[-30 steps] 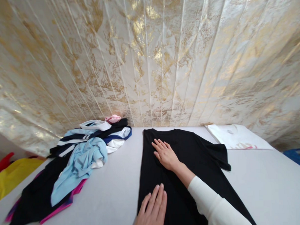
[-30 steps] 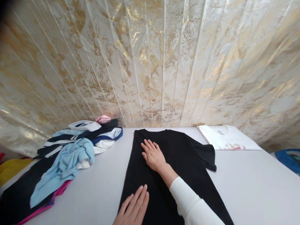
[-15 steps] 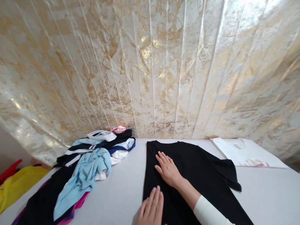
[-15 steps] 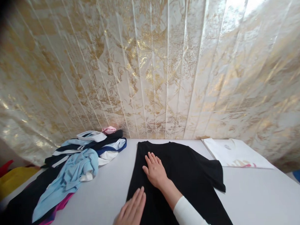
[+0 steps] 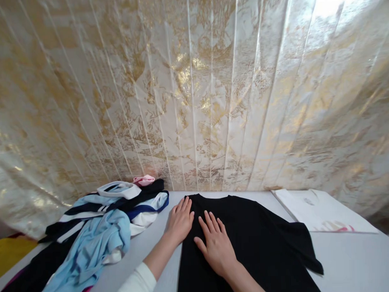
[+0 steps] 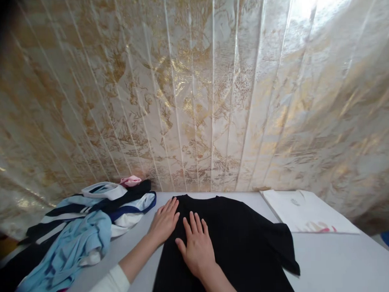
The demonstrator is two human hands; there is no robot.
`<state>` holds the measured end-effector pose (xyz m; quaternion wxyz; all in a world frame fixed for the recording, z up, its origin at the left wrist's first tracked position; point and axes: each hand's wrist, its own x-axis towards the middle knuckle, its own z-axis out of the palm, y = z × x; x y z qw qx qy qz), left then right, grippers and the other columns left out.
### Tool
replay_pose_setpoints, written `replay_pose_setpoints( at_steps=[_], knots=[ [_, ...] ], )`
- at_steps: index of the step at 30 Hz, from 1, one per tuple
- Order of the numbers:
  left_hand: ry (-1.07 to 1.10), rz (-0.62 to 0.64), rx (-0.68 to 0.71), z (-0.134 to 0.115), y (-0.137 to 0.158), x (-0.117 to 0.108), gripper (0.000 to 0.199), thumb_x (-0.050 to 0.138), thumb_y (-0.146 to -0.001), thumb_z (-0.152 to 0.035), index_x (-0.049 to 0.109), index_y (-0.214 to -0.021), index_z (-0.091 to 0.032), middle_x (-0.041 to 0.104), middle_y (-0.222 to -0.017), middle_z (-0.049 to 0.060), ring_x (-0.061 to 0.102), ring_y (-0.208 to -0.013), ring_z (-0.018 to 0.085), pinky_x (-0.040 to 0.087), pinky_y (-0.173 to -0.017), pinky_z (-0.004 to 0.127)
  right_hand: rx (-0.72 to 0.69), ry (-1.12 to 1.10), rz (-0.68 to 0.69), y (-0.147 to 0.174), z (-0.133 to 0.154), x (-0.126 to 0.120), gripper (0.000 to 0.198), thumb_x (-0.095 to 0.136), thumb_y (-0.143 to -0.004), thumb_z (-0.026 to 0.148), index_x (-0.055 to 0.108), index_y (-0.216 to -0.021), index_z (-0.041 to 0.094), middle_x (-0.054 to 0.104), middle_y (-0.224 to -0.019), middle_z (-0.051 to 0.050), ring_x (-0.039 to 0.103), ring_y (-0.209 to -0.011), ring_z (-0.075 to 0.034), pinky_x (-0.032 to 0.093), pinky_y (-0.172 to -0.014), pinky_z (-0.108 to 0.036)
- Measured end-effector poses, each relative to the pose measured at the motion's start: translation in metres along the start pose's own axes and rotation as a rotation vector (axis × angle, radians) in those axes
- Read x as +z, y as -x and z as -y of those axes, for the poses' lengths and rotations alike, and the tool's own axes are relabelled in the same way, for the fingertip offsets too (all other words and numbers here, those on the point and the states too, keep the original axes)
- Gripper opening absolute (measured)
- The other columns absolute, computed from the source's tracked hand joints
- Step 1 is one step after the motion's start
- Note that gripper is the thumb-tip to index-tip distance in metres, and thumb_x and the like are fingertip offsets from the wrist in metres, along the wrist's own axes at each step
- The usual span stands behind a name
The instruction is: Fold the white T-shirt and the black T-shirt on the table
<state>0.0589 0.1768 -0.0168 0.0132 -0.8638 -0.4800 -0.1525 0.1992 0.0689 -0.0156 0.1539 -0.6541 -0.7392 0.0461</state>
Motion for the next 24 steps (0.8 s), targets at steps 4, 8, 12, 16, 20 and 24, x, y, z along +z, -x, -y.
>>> replay_pose_setpoints(
  at_steps=[4,8,12,16,20,24],
  knots=[
    [0.054,0.026,-0.01,0.004,0.002,0.006,0.048,0.041,-0.095,-0.024,0.04,-0.142,-0.017,0.033,-0.152,0.01,0.028,-0.141,0.026,0.029,-0.11,0.045,0.027,-0.017,0.014,-0.001,0.001,-0.001,0.067,0.03,-0.094,0.061,0.033,-0.148,0.021,0.019,-0.157,-0.009,0.014,-0.145,-0.026,0.014,-0.117,-0.045],
    [0.128,0.018,-0.028,0.018,-0.014,0.001,0.043,0.051,-0.095,-0.023,0.045,-0.137,-0.018,0.041,-0.147,0.012,0.04,-0.133,0.026,0.037,-0.105,0.044,0.033,-0.031,0.032,-0.001,0.002,-0.002,0.067,0.03,-0.094,0.061,0.031,-0.149,0.021,0.016,-0.157,-0.008,0.012,-0.145,-0.026,0.013,-0.117,-0.046],
    [0.185,-0.019,-0.057,0.041,-0.042,-0.011,0.033,0.057,-0.094,-0.032,0.054,-0.124,-0.018,0.053,-0.13,0.01,0.056,-0.112,0.025,0.048,-0.093,0.048,0.03,-0.044,0.045,-0.001,0.003,-0.003,0.068,0.031,-0.094,0.06,0.031,-0.148,0.021,0.015,-0.157,-0.008,0.011,-0.146,-0.026,0.012,-0.117,-0.047],
    [0.225,0.055,-0.02,0.053,-0.063,-0.016,0.029,0.058,-0.094,-0.033,0.057,-0.118,-0.016,0.059,-0.118,0.008,0.061,-0.1,0.021,0.053,-0.084,0.042,0.026,-0.055,0.036,0.0,0.002,-0.002,0.066,0.03,-0.094,0.06,0.031,-0.149,0.022,0.016,-0.157,-0.007,0.011,-0.145,-0.026,0.013,-0.117,-0.047],
    [0.234,0.128,0.011,0.054,-0.072,-0.015,0.029,0.058,-0.094,-0.033,0.057,-0.118,-0.016,0.059,-0.118,0.008,0.061,-0.099,0.021,0.053,-0.084,0.042,0.024,-0.068,0.032,0.0,0.001,0.001,0.067,0.029,-0.094,0.06,0.031,-0.149,0.022,0.015,-0.157,-0.007,0.01,-0.145,-0.027,0.013,-0.117,-0.049],
    [0.224,0.179,0.055,0.055,-0.073,-0.02,0.029,0.058,-0.094,-0.033,0.057,-0.118,-0.016,0.059,-0.119,0.008,0.061,-0.1,0.022,0.053,-0.084,0.042,0.024,-0.08,0.038,-0.001,0.001,0.001,0.067,0.031,-0.094,0.06,0.03,-0.149,0.021,0.014,-0.157,-0.008,0.009,-0.146,-0.027,0.013,-0.117,-0.05]
  ],
)
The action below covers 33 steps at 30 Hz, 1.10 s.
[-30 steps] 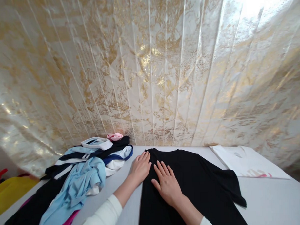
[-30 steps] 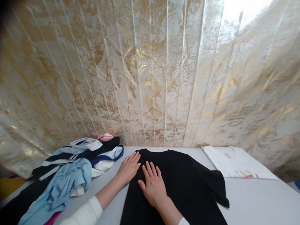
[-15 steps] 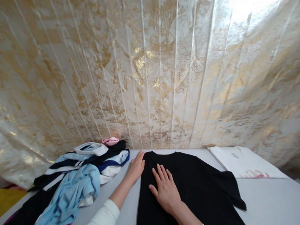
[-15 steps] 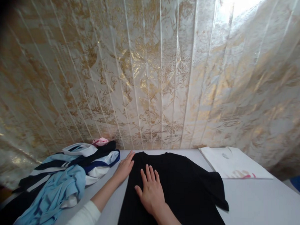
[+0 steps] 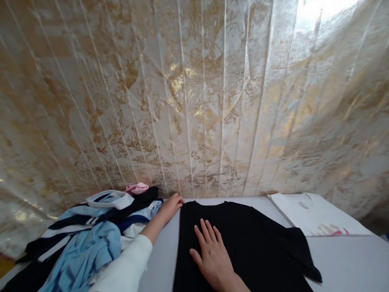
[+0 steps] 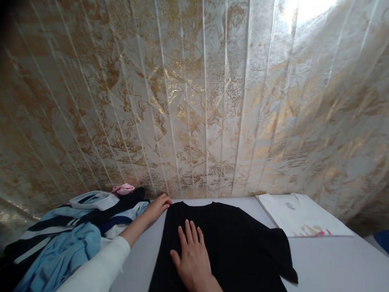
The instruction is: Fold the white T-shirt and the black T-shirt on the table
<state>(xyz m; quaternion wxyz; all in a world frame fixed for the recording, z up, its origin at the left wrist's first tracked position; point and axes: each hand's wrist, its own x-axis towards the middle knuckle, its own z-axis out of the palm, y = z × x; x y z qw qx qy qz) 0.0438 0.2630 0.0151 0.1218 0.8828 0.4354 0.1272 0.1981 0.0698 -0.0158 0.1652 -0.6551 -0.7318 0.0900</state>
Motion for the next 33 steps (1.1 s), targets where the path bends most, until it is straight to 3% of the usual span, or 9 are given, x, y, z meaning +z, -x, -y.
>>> replay_pose_setpoints(
  at_steps=[4,8,11,14,18,20,24,29,33],
  knots=[
    [-0.032,0.029,0.026,0.002,0.004,-0.011,0.029,0.058,-0.094,-0.032,0.057,-0.118,-0.016,0.059,-0.119,0.008,0.061,-0.1,0.022,0.052,-0.085,0.042,0.0,-0.009,0.008,-0.001,-0.002,-0.002,0.066,0.037,-0.093,0.057,0.031,-0.148,0.021,0.014,-0.157,-0.008,0.009,-0.145,-0.028,0.012,-0.117,-0.05],
    [-0.079,-0.047,-0.038,-0.014,0.006,-0.01,0.03,0.058,-0.093,-0.033,0.057,-0.119,-0.016,0.058,-0.119,0.008,0.06,-0.101,0.022,0.052,-0.086,0.043,0.004,-0.034,0.009,0.0,0.0,-0.002,0.066,0.04,-0.093,0.054,0.031,-0.148,0.02,0.014,-0.157,-0.009,0.008,-0.146,-0.028,0.011,-0.117,-0.05],
    [-0.069,-0.136,-0.051,-0.048,0.01,0.001,0.03,0.058,-0.093,-0.031,0.056,-0.119,-0.016,0.056,-0.123,0.009,0.057,-0.109,0.025,0.048,-0.092,0.047,0.013,-0.072,0.006,-0.001,0.006,-0.001,0.066,0.044,-0.092,0.05,0.032,-0.148,0.018,0.014,-0.157,-0.01,0.007,-0.146,-0.028,0.008,-0.117,-0.051],
    [-0.001,-0.153,0.041,-0.097,0.017,0.013,0.025,0.049,-0.093,-0.013,0.059,-0.116,-0.017,0.057,-0.119,0.008,0.052,-0.114,0.023,0.041,-0.099,0.042,-0.001,-0.177,0.012,-0.004,0.002,-0.009,0.065,0.047,-0.091,0.046,0.033,-0.148,0.016,0.022,-0.156,-0.012,0.012,-0.145,-0.028,0.011,-0.117,-0.049],
    [0.128,-0.104,0.166,-0.146,0.03,0.02,0.04,0.038,-0.088,-0.003,0.06,-0.115,-0.022,0.06,-0.118,0.005,0.052,-0.112,0.018,0.041,-0.097,0.032,0.131,-0.232,-0.044,0.0,-0.049,-0.046,0.06,0.051,-0.087,0.032,0.038,-0.144,0.018,0.039,-0.15,-0.009,0.029,-0.141,-0.025,0.031,-0.11,-0.043],
    [0.186,-0.072,0.178,-0.157,0.037,0.023,0.041,0.037,-0.088,-0.005,0.06,-0.117,-0.022,0.06,-0.12,0.005,0.054,-0.112,0.018,0.042,-0.096,0.031,0.28,-0.008,-0.122,0.009,-0.091,-0.072,0.05,0.049,-0.087,0.024,0.048,-0.138,0.021,0.046,-0.146,-0.006,0.035,-0.138,-0.021,0.031,-0.11,-0.035],
    [0.253,0.02,0.177,-0.163,0.055,0.038,0.039,0.042,-0.087,-0.01,0.06,-0.12,-0.023,0.059,-0.128,0.006,0.052,-0.12,0.023,0.039,-0.101,0.041,0.462,0.136,-0.174,0.031,-0.161,-0.108,0.049,0.048,-0.084,0.014,0.05,-0.132,0.008,0.051,-0.137,-0.021,0.045,-0.13,-0.029,0.031,-0.107,-0.04],
    [0.279,0.076,0.212,-0.169,0.076,0.057,0.049,0.045,-0.088,-0.015,0.049,-0.136,-0.023,0.04,-0.149,0.007,0.03,-0.139,0.026,0.024,-0.111,0.05,0.536,0.168,-0.073,0.042,-0.188,-0.122,0.038,0.062,-0.079,0.028,0.062,-0.113,0.012,0.067,-0.109,-0.02,0.061,-0.107,-0.035,0.039,-0.093,-0.046],
    [0.331,0.066,0.197,-0.167,0.08,0.059,0.049,0.047,-0.087,-0.017,0.05,-0.135,-0.024,0.04,-0.149,0.006,0.03,-0.14,0.025,0.021,-0.112,0.049,0.578,0.096,0.004,0.045,-0.192,-0.147,0.015,0.065,-0.073,0.029,0.067,-0.083,0.017,0.071,-0.087,-0.015,0.067,-0.088,-0.032,0.044,-0.076,-0.039]
  ],
)
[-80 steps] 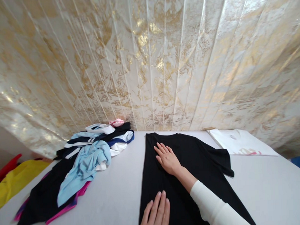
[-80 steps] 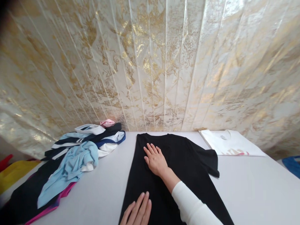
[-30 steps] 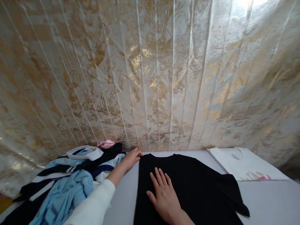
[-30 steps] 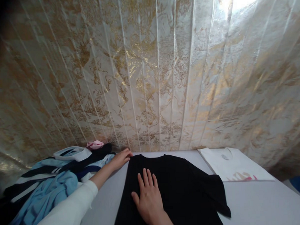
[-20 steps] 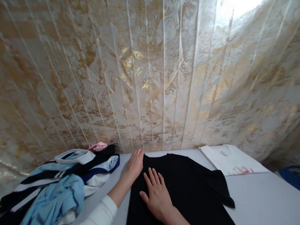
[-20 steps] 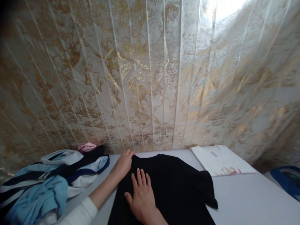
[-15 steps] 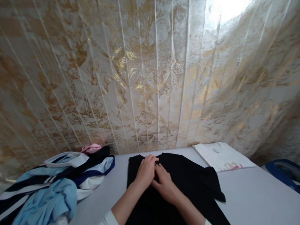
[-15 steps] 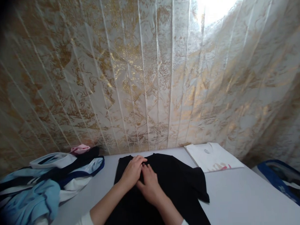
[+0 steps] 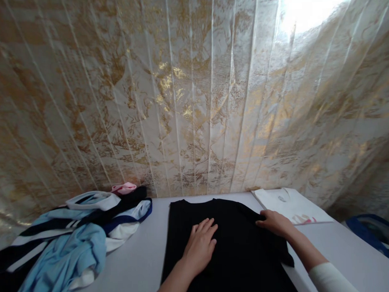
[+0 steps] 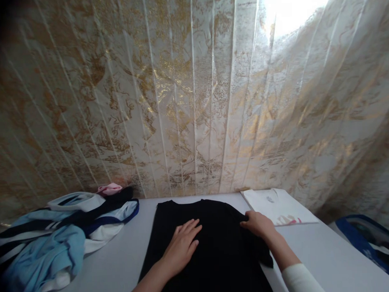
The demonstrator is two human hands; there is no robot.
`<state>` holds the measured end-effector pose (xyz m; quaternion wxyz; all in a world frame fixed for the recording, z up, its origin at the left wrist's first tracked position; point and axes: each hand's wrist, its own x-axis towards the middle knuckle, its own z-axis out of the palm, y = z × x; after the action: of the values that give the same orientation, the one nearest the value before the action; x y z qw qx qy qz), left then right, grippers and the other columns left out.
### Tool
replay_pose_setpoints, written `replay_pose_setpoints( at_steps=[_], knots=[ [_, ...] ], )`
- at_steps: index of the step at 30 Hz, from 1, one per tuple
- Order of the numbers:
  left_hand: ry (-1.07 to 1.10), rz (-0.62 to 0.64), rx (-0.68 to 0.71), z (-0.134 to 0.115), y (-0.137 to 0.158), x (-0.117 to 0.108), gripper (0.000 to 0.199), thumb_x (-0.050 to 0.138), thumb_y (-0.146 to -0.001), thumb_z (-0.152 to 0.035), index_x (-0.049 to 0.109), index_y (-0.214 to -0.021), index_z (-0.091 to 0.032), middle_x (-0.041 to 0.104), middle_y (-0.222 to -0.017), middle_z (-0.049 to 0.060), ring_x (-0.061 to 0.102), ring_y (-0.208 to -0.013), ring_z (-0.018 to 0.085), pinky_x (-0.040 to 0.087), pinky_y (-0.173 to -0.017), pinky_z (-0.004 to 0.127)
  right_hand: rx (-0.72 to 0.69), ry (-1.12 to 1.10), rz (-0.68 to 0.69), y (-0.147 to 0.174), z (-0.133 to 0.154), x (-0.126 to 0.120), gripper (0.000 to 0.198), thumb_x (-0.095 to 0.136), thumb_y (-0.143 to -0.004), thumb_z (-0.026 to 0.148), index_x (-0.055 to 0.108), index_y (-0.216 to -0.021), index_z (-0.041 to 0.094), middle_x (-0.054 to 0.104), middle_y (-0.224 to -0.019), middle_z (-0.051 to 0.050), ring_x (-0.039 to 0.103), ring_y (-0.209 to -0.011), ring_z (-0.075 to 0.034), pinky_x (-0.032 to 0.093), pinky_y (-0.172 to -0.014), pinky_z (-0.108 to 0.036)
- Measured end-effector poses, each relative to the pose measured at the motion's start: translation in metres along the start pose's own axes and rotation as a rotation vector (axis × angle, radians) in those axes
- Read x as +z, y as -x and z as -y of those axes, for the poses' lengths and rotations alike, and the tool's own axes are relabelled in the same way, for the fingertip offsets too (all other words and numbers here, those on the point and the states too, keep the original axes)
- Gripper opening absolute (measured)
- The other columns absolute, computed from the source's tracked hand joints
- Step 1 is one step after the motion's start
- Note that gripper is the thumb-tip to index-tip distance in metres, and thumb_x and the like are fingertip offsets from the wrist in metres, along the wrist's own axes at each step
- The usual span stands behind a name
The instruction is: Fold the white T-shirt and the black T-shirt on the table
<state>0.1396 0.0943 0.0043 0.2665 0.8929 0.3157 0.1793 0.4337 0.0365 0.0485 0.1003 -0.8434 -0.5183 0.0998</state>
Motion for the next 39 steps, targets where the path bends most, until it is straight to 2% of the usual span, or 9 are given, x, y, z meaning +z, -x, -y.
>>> replay_pose_setpoints(
  at_steps=[5,8,13,16,19,24,28,32,39],
  knots=[
    [0.117,-0.072,-0.034,0.004,-0.001,0.0,0.043,0.053,-0.084,-0.019,0.059,-0.125,-0.026,0.048,-0.143,0.005,0.035,-0.137,0.026,0.022,-0.113,0.05,-0.148,-0.196,0.093,0.004,0.038,-0.025,0.012,0.058,-0.081,0.03,0.061,-0.082,0.019,0.068,-0.078,-0.005,0.064,-0.08,-0.021,0.045,-0.07,-0.029],
    [0.195,-0.148,-0.077,0.005,-0.001,-0.001,0.038,0.05,-0.087,-0.022,0.058,-0.125,-0.026,0.056,-0.135,0.005,0.044,-0.13,0.023,0.029,-0.111,0.045,-0.228,-0.356,0.185,0.001,0.094,-0.012,0.012,0.055,-0.083,0.031,0.057,-0.081,0.02,0.064,-0.071,0.0,0.063,-0.072,-0.016,0.047,-0.063,-0.024],
    [0.291,-0.331,-0.285,0.013,0.0,-0.008,0.048,0.018,-0.101,-0.033,0.032,-0.144,-0.016,0.051,-0.138,0.015,0.047,-0.129,0.021,0.037,-0.106,0.037,-0.214,-0.563,0.377,-0.01,0.166,0.02,0.018,0.04,-0.092,0.031,0.051,-0.097,0.018,0.068,-0.078,-0.004,0.068,-0.061,-0.015,0.054,-0.051,-0.026],
    [0.316,-0.36,-0.343,0.02,-0.003,-0.01,0.054,0.036,-0.097,-0.033,0.023,-0.146,-0.015,0.055,-0.132,0.015,0.051,-0.125,0.022,0.038,-0.105,0.037,-0.222,-0.616,0.387,-0.015,0.162,0.026,0.019,0.035,-0.094,0.03,0.047,-0.105,0.019,0.07,-0.092,-0.007,0.07,-0.063,-0.015,0.055,-0.051,-0.028],
    [0.321,-0.339,-0.332,0.022,-0.007,-0.007,0.072,0.057,-0.082,-0.017,0.023,-0.146,-0.016,0.057,-0.129,0.013,0.053,-0.121,0.023,0.037,-0.105,0.036,-0.237,-0.589,0.272,-0.02,0.133,0.024,0.024,0.037,-0.09,0.019,0.047,-0.111,0.021,0.065,-0.113,-0.009,0.07,-0.072,-0.014,0.053,-0.053,-0.023],
    [0.307,-0.33,-0.271,0.018,-0.008,-0.005,0.069,0.044,-0.079,-0.001,0.026,-0.144,-0.015,0.055,-0.13,0.014,0.052,-0.122,0.02,0.036,-0.106,0.035,-0.33,-0.421,0.07,-0.035,0.096,0.023,0.048,0.037,-0.075,0.0,0.053,-0.115,0.021,0.062,-0.121,-0.007,0.066,-0.076,-0.011,0.05,-0.072,-0.026],
    [0.292,-0.352,-0.193,0.004,-0.005,-0.017,0.059,0.037,-0.086,-0.003,0.029,-0.142,-0.019,0.059,-0.128,0.011,0.055,-0.12,0.019,0.038,-0.105,0.035,-0.483,-0.287,0.054,-0.051,0.102,0.03,0.054,0.043,-0.069,-0.003,0.059,-0.115,0.022,0.067,-0.112,-0.004,0.064,-0.09,-0.015,0.044,-0.085,-0.027],
    [0.247,-0.412,-0.142,-0.008,-0.006,-0.036,0.054,0.036,-0.091,-0.01,0.026,-0.142,-0.024,0.06,-0.128,0.007,0.055,-0.121,0.017,0.039,-0.104,0.032,-0.566,-0.191,0.057,-0.067,0.12,0.037,0.043,0.048,-0.068,-0.003,0.066,-0.1,0.019,0.068,-0.105,-0.004,0.06,-0.1,-0.018,0.042,-0.087,-0.025],
    [0.057,-0.399,-0.377,0.029,-0.009,-0.046,0.051,0.05,-0.082,-0.005,0.041,-0.13,-0.018,0.055,-0.131,0.013,0.053,-0.123,0.027,0.041,-0.101,0.037,-0.515,-0.116,-0.008,-0.059,0.13,0.048,0.039,0.047,-0.075,-0.001,0.062,-0.108,0.016,0.061,-0.113,-0.009,0.061,-0.099,-0.017,0.042,-0.085,-0.025]
  ],
)
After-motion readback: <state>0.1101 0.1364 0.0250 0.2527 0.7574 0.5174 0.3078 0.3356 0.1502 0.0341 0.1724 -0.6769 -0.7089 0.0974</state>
